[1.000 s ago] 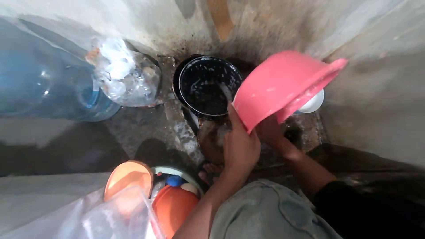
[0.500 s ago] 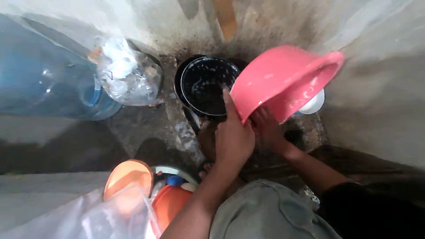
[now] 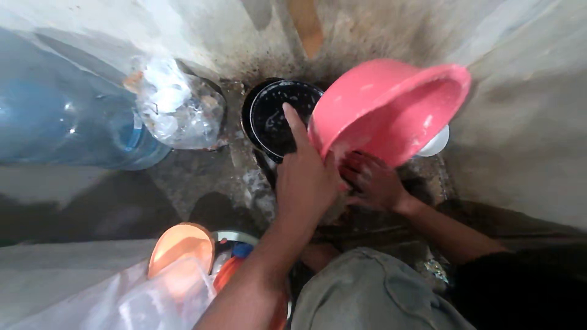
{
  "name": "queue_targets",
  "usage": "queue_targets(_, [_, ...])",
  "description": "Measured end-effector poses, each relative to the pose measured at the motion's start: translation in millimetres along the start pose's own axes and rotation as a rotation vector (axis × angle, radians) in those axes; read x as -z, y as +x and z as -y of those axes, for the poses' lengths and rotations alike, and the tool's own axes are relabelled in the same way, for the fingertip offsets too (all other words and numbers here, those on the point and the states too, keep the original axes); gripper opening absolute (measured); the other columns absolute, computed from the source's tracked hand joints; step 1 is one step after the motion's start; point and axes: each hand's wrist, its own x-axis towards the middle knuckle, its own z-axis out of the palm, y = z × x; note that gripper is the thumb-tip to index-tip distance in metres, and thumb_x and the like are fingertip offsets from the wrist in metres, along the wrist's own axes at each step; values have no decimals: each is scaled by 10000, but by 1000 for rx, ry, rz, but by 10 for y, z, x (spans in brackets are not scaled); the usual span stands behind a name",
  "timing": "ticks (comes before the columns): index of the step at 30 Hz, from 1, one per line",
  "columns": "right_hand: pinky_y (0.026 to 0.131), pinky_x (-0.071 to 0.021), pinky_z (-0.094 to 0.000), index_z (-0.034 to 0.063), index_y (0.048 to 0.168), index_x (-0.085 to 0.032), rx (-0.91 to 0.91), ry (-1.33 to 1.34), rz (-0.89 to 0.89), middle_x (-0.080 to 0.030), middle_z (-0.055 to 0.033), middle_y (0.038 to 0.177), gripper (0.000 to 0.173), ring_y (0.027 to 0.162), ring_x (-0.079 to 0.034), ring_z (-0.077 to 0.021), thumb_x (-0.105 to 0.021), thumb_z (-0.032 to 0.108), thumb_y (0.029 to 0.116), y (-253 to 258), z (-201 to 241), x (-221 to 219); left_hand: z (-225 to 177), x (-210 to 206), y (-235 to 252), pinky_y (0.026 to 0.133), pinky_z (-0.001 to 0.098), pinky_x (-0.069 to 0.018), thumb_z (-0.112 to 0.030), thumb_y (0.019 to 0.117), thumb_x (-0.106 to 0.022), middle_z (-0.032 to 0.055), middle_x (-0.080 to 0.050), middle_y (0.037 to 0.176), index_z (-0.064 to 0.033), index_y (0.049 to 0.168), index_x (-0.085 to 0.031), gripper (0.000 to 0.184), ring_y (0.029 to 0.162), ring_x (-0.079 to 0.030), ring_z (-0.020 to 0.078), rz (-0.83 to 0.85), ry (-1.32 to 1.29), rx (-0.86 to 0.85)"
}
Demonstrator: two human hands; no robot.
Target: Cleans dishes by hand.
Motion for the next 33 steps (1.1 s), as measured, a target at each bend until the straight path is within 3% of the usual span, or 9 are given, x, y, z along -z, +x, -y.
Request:
queue_targets(4, [1186,-357,-556,150,1393,-625,-9,-163,-13,-590,-166,1448,450,1413,-492,-358,-600,103,946,-257,-272,166,-10,200,55,735,590,-543,-284,998,-594,192,-719,944,-251,1644,-264,727,858,-697,393,-74,173,-123])
queue_targets(11, [1112,-421,-503,100,1323,-663,-71,-152,-148,-666,-135,1331,377,1281,-593,-332,-584,72,956,-328,-186,104,-178,-186,-41,431,421,-395,-364,867,-699,28,-588,563,-302,1520,-524,680,455,-550,239,-439,287,-535])
queue_targets(14, [1148,-411,-401,53,1293,-680,-46,-88,-246,-682,-123,1329,326,1297,-601,-247,-551,121,1001,-393,-105,64,-146,-335,-42,537,387,-465,-471,803,-753,71,-684,813,-192,1371,-680,637,653,-631,232,-554,177,-593])
queue_targets(16, [1129,-433,-369,53,1309,-626,-26,-65,-282,-664,-122,1343,326,1294,-599,-225,-540,189,1025,-337,58,50,-116,-446,-42,738,423,-510,-336,851,-756,152,-598,1106,-152,1493,-550,700,967,-587,299,-395,-92,-495])
queue_targets(20, [722,-595,-417,-9,1233,-661,-193,2,-338,-742,-176,1041,436,862,-727,-283,-684,218,862,-134,481,-8,88,-801,73,962,502,-555,-230,965,-701,52,-398,1588,-500,1599,-240,829,1303,-551,227,46,-795,-71])
queue_targets(24, [904,-591,-367,24,1254,-675,-141,38,-357,-744,-150,1174,408,1054,-727,-234,-691,222,898,-251,466,-135,284,-1111,-47,995,452,-535,-245,988,-671,5,-402,1607,-389,1641,-162,840,1307,-556,188,-8,-1030,11])
queue_targets(27, [901,-583,-362,20,1217,-691,-82,21,-303,-752,-150,1147,363,1031,-731,-240,-670,201,903,-209,399,-19,298,-1308,-113,977,458,-555,-418,999,-650,48,-571,1444,-285,1593,-304,701,1231,-614,202,77,-1281,127])
queue_targets(30, [878,-586,-369,-5,1258,-660,-74,29,-266,-744,-161,1178,427,1038,-733,-251,-665,210,890,-191,369,18,266,-1336,-90,989,521,-537,-667,973,-523,64,-563,1448,-365,1611,-243,760,1251,-597,250,348,-1387,242])
queue_targets(33, [984,-561,-402,-10,1306,-619,-64,226,-118,-699,-186,1267,480,1153,-695,-275,-604,336,973,-217,294,52,248,-1352,-97,845,468,-579,-582,1013,-531,90,-623,1331,-327,1564,-362,630,1099,-652,246,247,-1314,322])
